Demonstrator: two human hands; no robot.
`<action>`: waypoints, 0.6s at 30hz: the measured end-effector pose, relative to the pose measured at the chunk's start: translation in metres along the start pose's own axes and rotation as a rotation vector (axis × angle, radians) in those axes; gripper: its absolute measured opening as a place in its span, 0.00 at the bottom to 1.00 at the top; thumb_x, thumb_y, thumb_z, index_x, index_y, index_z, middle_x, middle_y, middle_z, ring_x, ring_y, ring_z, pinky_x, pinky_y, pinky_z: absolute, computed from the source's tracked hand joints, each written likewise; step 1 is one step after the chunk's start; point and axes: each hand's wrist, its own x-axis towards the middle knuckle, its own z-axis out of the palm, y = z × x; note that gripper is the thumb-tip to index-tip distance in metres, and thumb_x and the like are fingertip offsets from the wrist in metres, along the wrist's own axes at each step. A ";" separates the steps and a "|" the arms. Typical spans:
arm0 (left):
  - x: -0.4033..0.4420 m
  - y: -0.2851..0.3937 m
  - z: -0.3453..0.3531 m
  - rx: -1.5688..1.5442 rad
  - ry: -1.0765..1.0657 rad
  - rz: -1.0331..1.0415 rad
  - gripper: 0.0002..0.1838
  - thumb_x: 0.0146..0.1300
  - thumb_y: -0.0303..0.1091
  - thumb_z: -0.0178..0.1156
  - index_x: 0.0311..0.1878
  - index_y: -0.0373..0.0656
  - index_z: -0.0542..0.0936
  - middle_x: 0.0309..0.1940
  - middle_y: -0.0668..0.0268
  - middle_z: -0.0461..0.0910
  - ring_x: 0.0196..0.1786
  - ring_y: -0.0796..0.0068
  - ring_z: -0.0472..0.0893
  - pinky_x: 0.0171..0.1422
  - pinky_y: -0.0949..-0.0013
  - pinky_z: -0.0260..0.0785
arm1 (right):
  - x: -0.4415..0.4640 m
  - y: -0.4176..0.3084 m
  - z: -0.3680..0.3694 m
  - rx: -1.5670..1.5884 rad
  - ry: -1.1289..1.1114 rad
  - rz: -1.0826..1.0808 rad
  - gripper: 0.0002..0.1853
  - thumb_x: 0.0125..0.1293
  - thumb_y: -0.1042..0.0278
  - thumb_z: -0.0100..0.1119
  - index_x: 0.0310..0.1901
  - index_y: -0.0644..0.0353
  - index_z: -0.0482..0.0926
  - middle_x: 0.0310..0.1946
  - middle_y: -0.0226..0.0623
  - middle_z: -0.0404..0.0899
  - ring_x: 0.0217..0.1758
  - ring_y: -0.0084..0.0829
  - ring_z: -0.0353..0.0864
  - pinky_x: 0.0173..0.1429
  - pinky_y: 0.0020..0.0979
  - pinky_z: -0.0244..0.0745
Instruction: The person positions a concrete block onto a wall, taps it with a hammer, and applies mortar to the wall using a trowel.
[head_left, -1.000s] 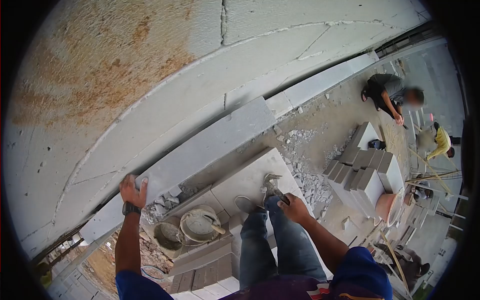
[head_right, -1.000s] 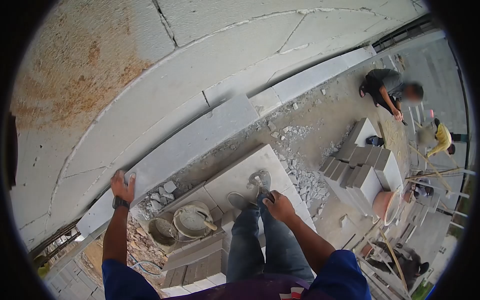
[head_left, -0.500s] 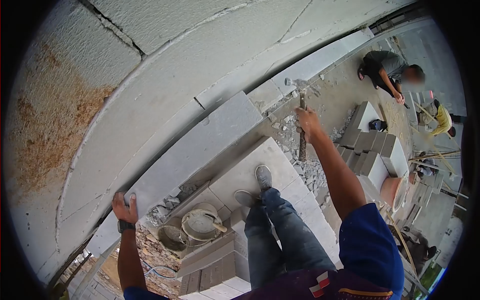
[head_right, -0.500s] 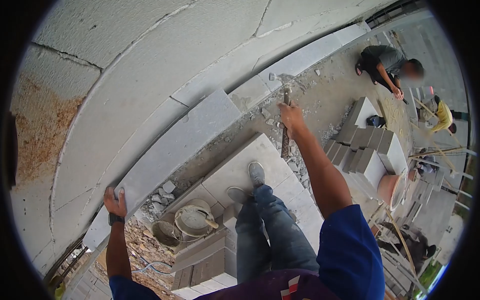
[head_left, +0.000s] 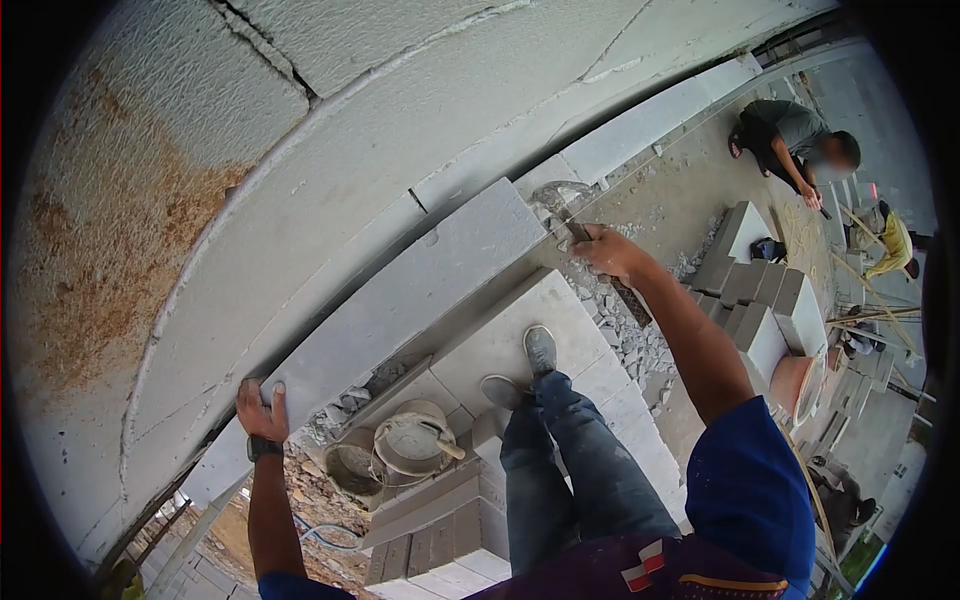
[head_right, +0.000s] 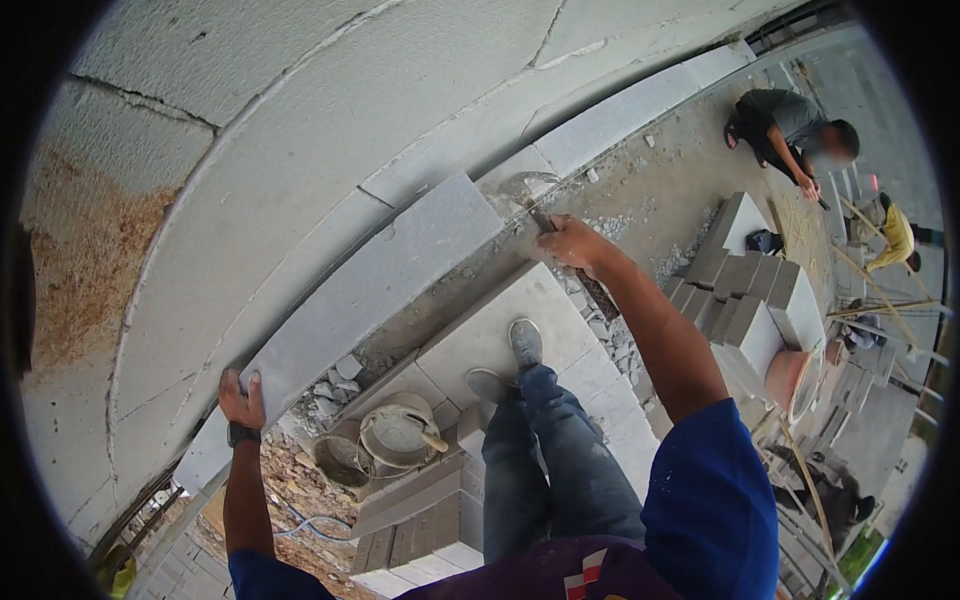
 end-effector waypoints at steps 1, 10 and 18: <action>-0.005 0.001 0.002 -0.002 -0.007 -0.004 0.21 0.67 0.48 0.61 0.44 0.34 0.78 0.41 0.47 0.79 0.46 0.39 0.77 0.52 0.45 0.68 | -0.002 0.006 0.000 0.065 0.038 0.031 0.09 0.68 0.61 0.64 0.42 0.53 0.76 0.30 0.25 0.70 0.30 0.22 0.68 0.29 0.29 0.65; 0.001 0.005 -0.003 0.006 -0.019 -0.043 0.21 0.67 0.48 0.62 0.46 0.35 0.79 0.41 0.48 0.80 0.47 0.40 0.79 0.53 0.46 0.69 | -0.019 -0.009 -0.004 -0.019 0.081 0.060 0.07 0.69 0.63 0.60 0.43 0.55 0.77 0.28 0.24 0.67 0.31 0.22 0.67 0.32 0.33 0.67; -0.001 0.001 -0.002 -0.006 0.003 -0.007 0.21 0.66 0.47 0.63 0.47 0.35 0.80 0.41 0.48 0.80 0.46 0.40 0.79 0.52 0.46 0.69 | -0.005 0.000 0.002 0.468 0.315 0.062 0.08 0.69 0.63 0.61 0.46 0.53 0.76 0.27 0.23 0.65 0.24 0.20 0.65 0.24 0.25 0.60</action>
